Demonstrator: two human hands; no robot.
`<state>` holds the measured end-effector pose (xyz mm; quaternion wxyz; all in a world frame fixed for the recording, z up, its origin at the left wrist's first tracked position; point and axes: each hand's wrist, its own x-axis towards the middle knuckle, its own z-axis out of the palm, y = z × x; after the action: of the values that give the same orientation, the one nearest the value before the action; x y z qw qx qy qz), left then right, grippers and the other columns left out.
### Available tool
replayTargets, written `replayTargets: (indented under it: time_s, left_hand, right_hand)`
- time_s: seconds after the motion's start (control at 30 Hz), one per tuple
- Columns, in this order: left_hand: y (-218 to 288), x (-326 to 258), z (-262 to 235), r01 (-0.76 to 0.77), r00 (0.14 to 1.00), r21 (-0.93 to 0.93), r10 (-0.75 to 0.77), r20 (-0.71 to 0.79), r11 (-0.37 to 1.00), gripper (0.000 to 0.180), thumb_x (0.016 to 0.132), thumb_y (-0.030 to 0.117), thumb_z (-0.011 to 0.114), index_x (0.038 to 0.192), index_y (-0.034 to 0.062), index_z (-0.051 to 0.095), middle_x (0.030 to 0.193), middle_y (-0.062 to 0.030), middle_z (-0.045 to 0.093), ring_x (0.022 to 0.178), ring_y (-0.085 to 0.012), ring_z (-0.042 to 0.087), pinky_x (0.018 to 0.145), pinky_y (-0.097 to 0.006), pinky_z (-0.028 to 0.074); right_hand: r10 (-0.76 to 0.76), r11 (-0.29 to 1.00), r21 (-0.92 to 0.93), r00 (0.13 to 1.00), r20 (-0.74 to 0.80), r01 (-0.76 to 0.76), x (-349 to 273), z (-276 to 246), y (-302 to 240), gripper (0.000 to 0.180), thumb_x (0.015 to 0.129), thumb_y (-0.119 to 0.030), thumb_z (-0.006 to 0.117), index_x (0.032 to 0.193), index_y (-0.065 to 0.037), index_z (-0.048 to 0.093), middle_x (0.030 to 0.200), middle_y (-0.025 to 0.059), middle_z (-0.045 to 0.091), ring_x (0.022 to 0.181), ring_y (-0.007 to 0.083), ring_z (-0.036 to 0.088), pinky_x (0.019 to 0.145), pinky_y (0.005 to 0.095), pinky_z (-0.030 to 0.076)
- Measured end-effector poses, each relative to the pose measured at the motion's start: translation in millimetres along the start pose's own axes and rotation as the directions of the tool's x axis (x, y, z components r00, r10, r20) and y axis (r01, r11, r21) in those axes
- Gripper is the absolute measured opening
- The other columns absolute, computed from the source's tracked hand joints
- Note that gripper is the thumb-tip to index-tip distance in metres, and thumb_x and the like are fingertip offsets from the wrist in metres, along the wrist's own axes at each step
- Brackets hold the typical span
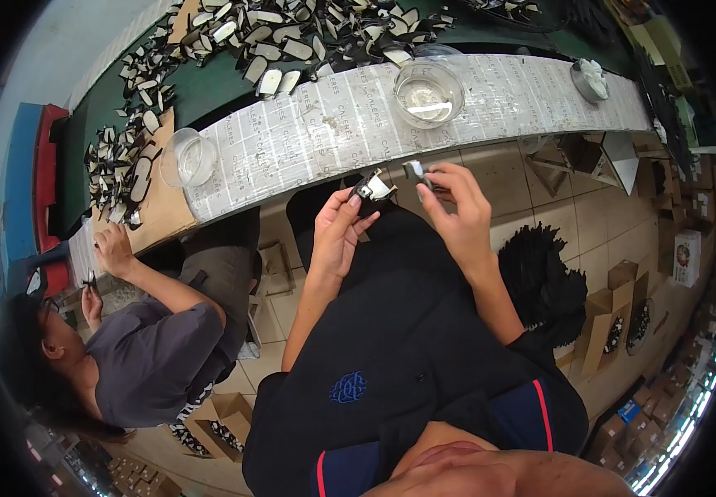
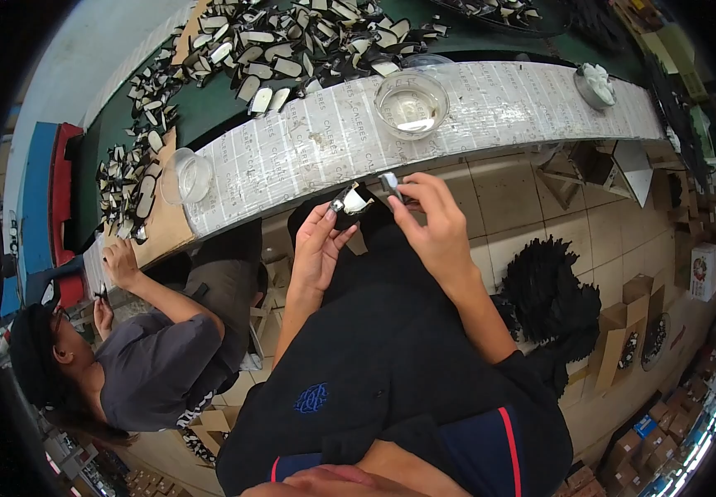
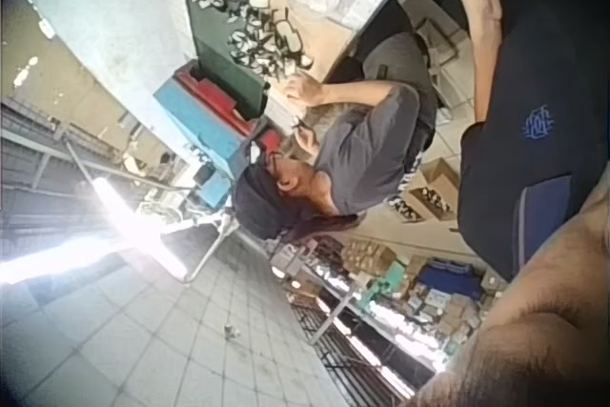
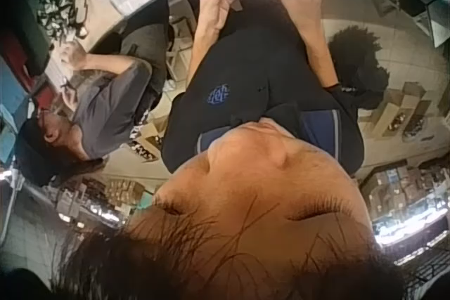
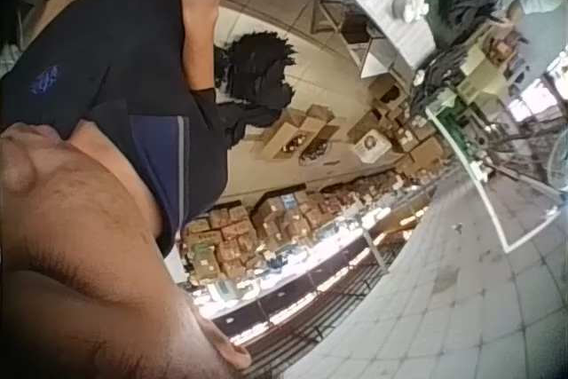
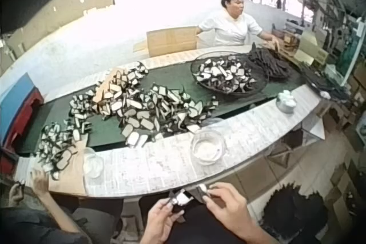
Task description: Apply adhesive to small shoe components and join them together at a manufacturing workbench.
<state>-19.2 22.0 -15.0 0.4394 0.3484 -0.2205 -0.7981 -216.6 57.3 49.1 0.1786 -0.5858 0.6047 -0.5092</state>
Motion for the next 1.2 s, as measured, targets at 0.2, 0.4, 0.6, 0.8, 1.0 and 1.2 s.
replayTargets:
  time_s: [0.2,0.4,0.6,0.8,1.0,1.2]
  left_hand:
    - [2,-2,8,-0.021,1.0,0.055,0.02,0.02,0.998,0.023,0.097,0.013,0.06,0.116,0.0008,0.057,0.106,-0.0065,0.065,0.098,-0.0128,0.064,0.088,-0.034,0.056]
    - [3,-3,13,-0.05,0.998,0.125,0.047,0.028,0.991,0.025,0.095,0.008,0.062,0.117,-0.0004,0.056,0.106,-0.0084,0.064,0.096,-0.0133,0.063,0.087,-0.032,0.057]
    - [2,-3,14,-0.082,0.996,0.188,0.074,0.054,0.979,0.025,0.094,0.008,0.062,0.118,0.0002,0.057,0.106,-0.0075,0.065,0.096,-0.0134,0.064,0.086,-0.032,0.057]
    - [1,-3,10,-0.095,0.995,0.208,0.088,0.043,0.974,0.025,0.094,0.007,0.062,0.117,-0.0001,0.057,0.107,-0.0079,0.065,0.096,-0.0136,0.064,0.085,-0.032,0.057]
    - [3,-3,11,-0.073,0.997,0.182,0.068,0.033,0.981,0.024,0.094,0.008,0.062,0.116,-0.0007,0.057,0.106,-0.0083,0.065,0.096,-0.0133,0.064,0.085,-0.032,0.057]
    - [3,-3,8,-0.019,1.0,0.074,0.018,0.009,0.997,0.025,0.096,0.01,0.06,0.118,-0.0021,0.057,0.106,-0.0084,0.065,0.095,-0.0127,0.064,0.085,-0.033,0.057]
  right_hand:
    - [0.047,0.995,0.088,0.998,0.05,-0.051,4,-8,-6,0.019,0.084,-0.001,0.072,0.1,0.002,0.064,0.108,0.0137,0.064,0.089,0.0216,0.068,0.073,0.0291,0.058]
    - [-0.142,0.99,0.048,0.974,0.176,0.136,4,-8,-11,0.022,0.082,-0.004,0.074,0.102,-0.001,0.065,0.11,0.0151,0.064,0.094,0.0293,0.066,0.075,0.0348,0.056]
    - [-0.125,0.991,0.069,0.958,0.26,0.111,5,-3,-12,0.022,0.081,-0.002,0.074,0.101,0.001,0.065,0.109,0.0147,0.065,0.097,0.0284,0.066,0.081,0.0339,0.053]
    - [-0.127,0.988,-0.063,0.97,0.207,0.143,4,2,-7,0.023,0.081,-0.002,0.074,0.102,0.001,0.064,0.11,0.0153,0.064,0.096,0.03,0.066,0.079,0.0357,0.054]
    - [-0.025,0.992,-0.118,0.99,0.139,0.042,4,-4,-6,0.021,0.082,0.0,0.073,0.101,0.001,0.064,0.11,0.0151,0.063,0.087,0.0245,0.068,0.072,0.0312,0.056]
    - [0.036,0.998,0.042,0.997,0.068,-0.039,7,-7,-13,0.019,0.082,0.001,0.073,0.1,0.003,0.065,0.107,0.0137,0.064,0.084,0.0188,0.068,0.072,0.0286,0.057]
